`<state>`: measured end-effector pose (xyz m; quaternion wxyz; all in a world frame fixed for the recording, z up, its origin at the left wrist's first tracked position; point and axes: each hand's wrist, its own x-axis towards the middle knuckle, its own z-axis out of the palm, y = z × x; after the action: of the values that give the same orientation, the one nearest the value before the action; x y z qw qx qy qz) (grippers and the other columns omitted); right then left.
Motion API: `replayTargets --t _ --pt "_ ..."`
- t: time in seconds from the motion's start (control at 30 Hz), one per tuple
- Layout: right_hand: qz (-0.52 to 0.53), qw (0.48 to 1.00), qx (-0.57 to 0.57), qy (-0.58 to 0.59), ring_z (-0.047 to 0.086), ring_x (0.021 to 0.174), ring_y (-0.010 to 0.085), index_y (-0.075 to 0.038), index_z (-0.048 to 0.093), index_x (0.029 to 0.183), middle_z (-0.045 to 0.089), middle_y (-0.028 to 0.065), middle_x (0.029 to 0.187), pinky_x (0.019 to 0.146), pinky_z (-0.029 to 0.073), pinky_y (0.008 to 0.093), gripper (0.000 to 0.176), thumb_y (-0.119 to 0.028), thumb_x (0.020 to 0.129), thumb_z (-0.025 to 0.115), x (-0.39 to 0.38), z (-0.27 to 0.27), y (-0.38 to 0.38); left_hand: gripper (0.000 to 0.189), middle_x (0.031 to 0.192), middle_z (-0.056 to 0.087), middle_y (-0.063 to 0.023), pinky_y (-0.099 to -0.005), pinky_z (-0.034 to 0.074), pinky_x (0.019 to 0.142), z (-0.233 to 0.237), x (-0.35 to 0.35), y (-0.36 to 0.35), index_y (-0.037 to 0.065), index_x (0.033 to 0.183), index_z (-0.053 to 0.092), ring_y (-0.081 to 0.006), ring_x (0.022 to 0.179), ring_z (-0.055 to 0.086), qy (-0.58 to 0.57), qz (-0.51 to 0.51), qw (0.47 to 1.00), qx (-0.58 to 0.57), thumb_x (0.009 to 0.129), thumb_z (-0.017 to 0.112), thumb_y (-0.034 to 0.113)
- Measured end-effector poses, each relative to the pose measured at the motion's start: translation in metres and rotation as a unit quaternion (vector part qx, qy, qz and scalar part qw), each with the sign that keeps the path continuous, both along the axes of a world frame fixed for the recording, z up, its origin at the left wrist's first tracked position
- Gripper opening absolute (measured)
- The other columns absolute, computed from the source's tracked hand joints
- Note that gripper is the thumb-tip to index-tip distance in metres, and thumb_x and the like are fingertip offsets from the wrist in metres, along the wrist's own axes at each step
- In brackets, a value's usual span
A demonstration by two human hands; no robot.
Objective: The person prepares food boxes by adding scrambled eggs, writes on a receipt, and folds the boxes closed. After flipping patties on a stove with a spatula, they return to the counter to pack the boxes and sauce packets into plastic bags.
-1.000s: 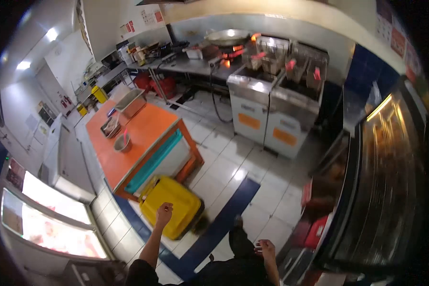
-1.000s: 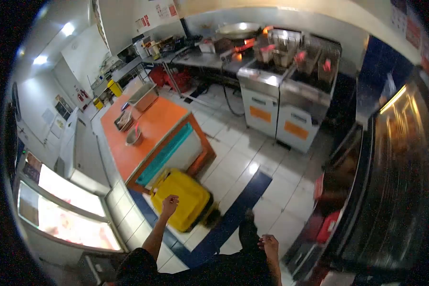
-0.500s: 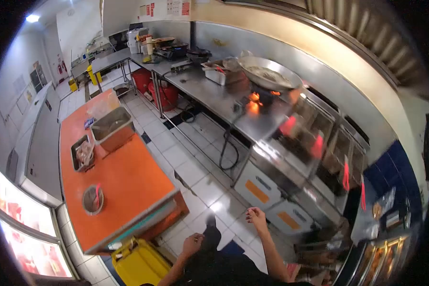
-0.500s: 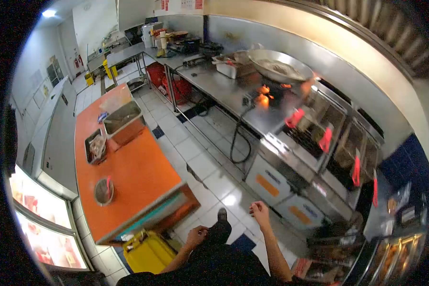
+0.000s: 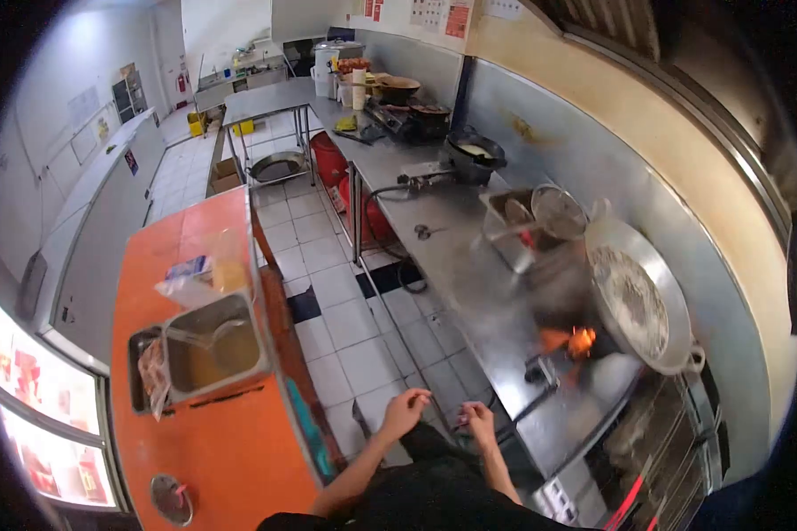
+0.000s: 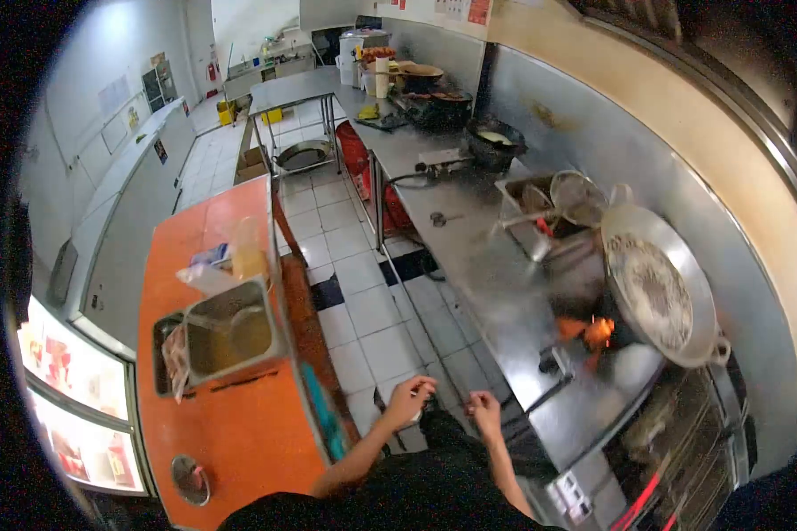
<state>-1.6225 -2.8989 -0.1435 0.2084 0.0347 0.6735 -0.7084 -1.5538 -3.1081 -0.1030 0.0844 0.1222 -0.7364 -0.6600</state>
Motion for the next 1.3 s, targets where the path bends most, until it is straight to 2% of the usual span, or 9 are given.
replayTargets --t 0.13,0.27,0.47,0.57,0.83,1.0,1.17,1.27,1.3 --pt "0.056 0.997 0.045 0.001 0.063 0.07 0.0143 -0.002 0.06 0.102 0.066 0.0089 0.088 0.061 0.05 0.0278 0.02 -0.021 0.099 0.053 -0.148 0.032 -0.133 0.021 0.09 0.071 -0.0066 -0.0312 0.052 0.071 0.013 -0.101 -0.108 0.008 0.108 0.067 -0.0171 0.08 0.068 -0.026 0.04 0.997 -0.054 0.097 0.054 0.021" --pt "0.149 0.988 0.042 0.024 0.064 0.071 0.0159 -0.002 0.06 0.102 0.066 0.0091 0.089 0.061 0.049 0.0278 0.024 -0.024 0.1 0.052 -0.281 0.048 -0.263 0.019 0.093 0.071 -0.0081 -0.0286 0.052 0.073 0.031 -0.18 -0.22 0.005 0.108 0.066 -0.0148 0.081 0.066 -0.036 0.15 0.988 0.0 0.097 0.056 0.017" --pt "0.134 0.988 -0.013 0.075 0.063 0.07 0.0153 -0.002 0.061 0.101 0.066 0.0088 0.086 0.06 0.049 0.0275 0.026 -0.027 0.1 0.053 -0.456 0.045 -0.455 0.018 0.088 0.071 -0.0087 -0.0288 0.051 0.073 0.019 -0.329 -0.421 0.002 0.105 0.067 -0.016 0.08 0.067 -0.07 0.226 0.971 -0.04 0.096 0.054 0.011" --pt "0.059 0.996 -0.036 0.056 0.063 0.065 0.0159 -0.002 0.062 0.098 0.065 0.0079 0.082 0.058 0.049 0.0283 0.029 -0.029 0.1 0.052 -0.534 0.058 -0.537 0.018 0.086 0.071 -0.0088 -0.0302 0.051 0.071 0.007 -0.434 -0.54 0.003 0.105 0.067 -0.0165 0.078 0.067 -0.021 0.185 0.979 -0.083 0.096 0.055 0.013" --pt "-0.076 0.983 -0.13 0.104 0.06 0.063 0.0151 0.001 0.061 0.095 0.062 0.0065 0.077 0.058 0.051 0.0297 0.036 -0.034 0.101 0.051 -0.778 0.107 -0.699 0.017 0.086 0.071 -0.0101 -0.0317 0.052 0.069 0.1 -0.714 -0.754 0.006 0.105 0.067 -0.0185 0.076 0.067 0.001 0.031 0.973 -0.231 0.096 0.057 0.017" --pt "-0.117 0.977 -0.142 0.104 0.064 0.071 0.0186 0.0 0.06 0.105 0.064 0.0078 0.086 0.066 0.053 0.0335 0.038 -0.036 0.1 0.051 -0.948 0.111 -0.771 0.017 0.087 0.071 -0.0091 -0.032 0.051 0.066 0.146 -0.876 -0.83 0.006 0.104 0.067 -0.0211 0.076 0.066 0.055 0.002 0.965 -0.257 0.096 0.058 0.018" --pt "-0.278 0.914 -0.277 -0.105 0.064 0.085 0.0227 0.0 0.055 0.115 0.063 0.0109 0.096 0.074 0.054 0.0414 0.049 -0.046 0.1 0.048 -1.088 0.146 -0.846 0.015 0.085 0.07 -0.0098 -0.0331 0.05 0.067 0.223 -1.023 -0.884 0.006 0.101 0.068 -0.0229 0.073 0.066 0.115 -0.059 0.936 -0.328 0.094 0.06 0.016" --pt "-0.263 0.875 -0.404 -0.051 0.066 0.085 0.0306 0.0 0.048 0.121 0.066 0.0133 0.095 0.075 0.054 0.0427 0.057 -0.051 0.095 0.054 -1.156 0.105 -0.86 0.013 0.085 0.07 -0.0097 -0.0345 0.051 0.068 0.24 -1.136 -0.905 0.006 0.099 0.068 -0.0243 0.074 0.067 0.185 -0.1 0.914 -0.347 0.092 0.06 0.014" --pt "-0.287 0.895 -0.338 -0.052 0.066 0.079 0.0283 -0.002 0.046 0.119 0.063 0.0117 0.089 0.064 0.053 0.0401 0.051 -0.046 0.096 0.055 -1.174 0.083 -0.867 0.013 0.084 0.07 -0.0102 -0.0352 0.052 0.069 0.246 -1.172 -0.905 0.006 0.099 0.068 -0.0246 0.076 0.068 0.214 -0.105 0.901 -0.363 0.092 0.06 0.014"
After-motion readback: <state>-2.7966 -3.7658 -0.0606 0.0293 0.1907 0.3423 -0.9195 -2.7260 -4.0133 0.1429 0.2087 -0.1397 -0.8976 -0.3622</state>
